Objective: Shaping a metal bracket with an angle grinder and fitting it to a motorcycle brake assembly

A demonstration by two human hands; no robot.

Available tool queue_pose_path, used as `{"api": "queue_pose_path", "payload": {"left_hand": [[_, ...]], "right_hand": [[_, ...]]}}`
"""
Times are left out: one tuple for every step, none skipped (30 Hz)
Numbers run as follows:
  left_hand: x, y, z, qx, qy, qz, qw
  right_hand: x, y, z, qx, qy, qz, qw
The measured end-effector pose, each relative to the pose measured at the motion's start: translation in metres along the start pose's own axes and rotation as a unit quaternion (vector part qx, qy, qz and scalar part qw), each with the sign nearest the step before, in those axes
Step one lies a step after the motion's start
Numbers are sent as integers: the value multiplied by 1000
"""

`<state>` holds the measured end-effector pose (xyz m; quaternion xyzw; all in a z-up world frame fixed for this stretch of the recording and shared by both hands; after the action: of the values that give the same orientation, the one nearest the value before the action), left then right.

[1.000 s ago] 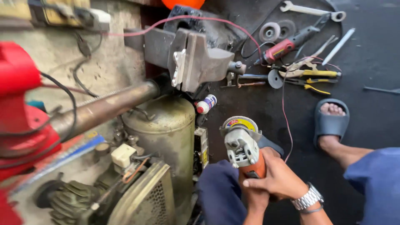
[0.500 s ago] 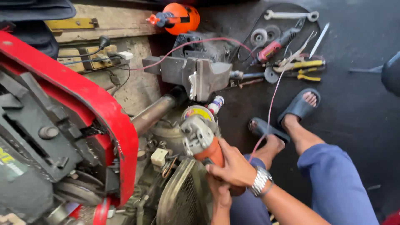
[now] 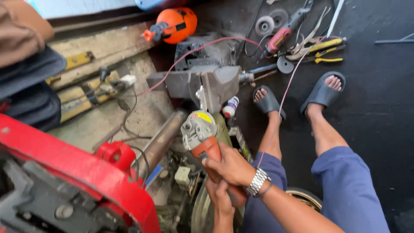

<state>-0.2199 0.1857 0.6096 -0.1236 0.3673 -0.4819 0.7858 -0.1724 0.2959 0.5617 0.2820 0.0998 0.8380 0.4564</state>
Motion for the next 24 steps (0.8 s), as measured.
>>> {"api": "queue_pose_path", "payload": {"left_hand": [[1, -2, -1, -14, -28, 18, 999], [3, -4, -2, -28, -55, 36, 997], [7, -7, -2, -30, -59, 29, 997], [9, -11, -3, -27, -48, 26, 998], [9, -8, -10, -17, -31, 28, 999], [6, -7, -15, -13, -29, 25, 999], [3, -8, -15, -8, -17, 15, 1000], [-1, -9, -16, -3, -5, 5, 1000], [-2, -8, -17, -2, -4, 3, 1000], [-2, -8, -18, -2, -16, 4, 1000], [-3, -8, -19, -2, -27, 6, 1000], [-2, -7, -20, -1, -26, 4, 1000], [0, -7, -19, -14, -34, 16, 999], [2, -7, -19, -26, -42, 28, 998], [4, -10, -17, -23, -44, 26, 998], [6, -13, -16, -24, -48, 28, 998], [8, -13, -16, -27, -48, 34, 998], [9, -9, -19, -26, -46, 39, 998], [10, -11, -19, -25, -44, 42, 998], [11, -13, -18, -24, -43, 45, 998], [2, -8, -17, -22, -41, 44, 998], [-5, -4, -15, -31, -53, 25, 998], [-13, -2, -11, -43, -65, 4, 997], [-17, 2, -11, -43, -64, 4, 997]], "right_hand": [[0, 2, -1, 8, 11, -18, 1000], [0, 4, -3, 17, 22, -35, 999], [-2, 7, -4, 20, 27, -42, 999], [-1, 10, -5, 20, 16, -33, 999], [2, 6, -11, 13, -2, -21, 1000], [5, 5, -14, 10, -3, -25, 1000], [4, 6, -14, 15, 11, -33, 999], [4, 8, -14, 21, 26, -42, 999], [3, 8, -15, 21, 25, -44, 999], [2, 8, -17, 16, 29, -49, 998], [2, 8, -18, 12, 32, -53, 998], [6, 7, -18, 11, 31, -55, 998], [8, 6, -17, 13, 36, -55, 998], [11, 5, -15, 14, 41, -55, 998], [12, 4, -13, 11, 42, -57, 997], [14, 6, -11, 17, 46, -49, 998], [17, 5, -10, 24, 44, -36, 998], [16, 1, -13, 22, 42, -33, 998], [14, 4, -13, 26, 44, -42, 998], [12, 7, -13, 30, 47, -52, 997], [11, 5, -15, 28, 45, -53, 997], [11, 4, -18, 32, 31, -55, 997], [11, 4, -19, 37, 19, -58, 997], [12, 1, -20, 37, 18, -59, 997]]}}
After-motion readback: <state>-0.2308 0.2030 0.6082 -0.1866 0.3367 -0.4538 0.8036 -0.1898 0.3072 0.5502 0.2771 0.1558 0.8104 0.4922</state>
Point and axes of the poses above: each hand's wrist, its own z-axis away from the middle knuckle, its own y-axis out of the palm, x = y × z, the point moved 6 cm from there along -z, towards the middle knuckle, and after that the axes turned 15 degrees about -z, right-handed, at the moved point
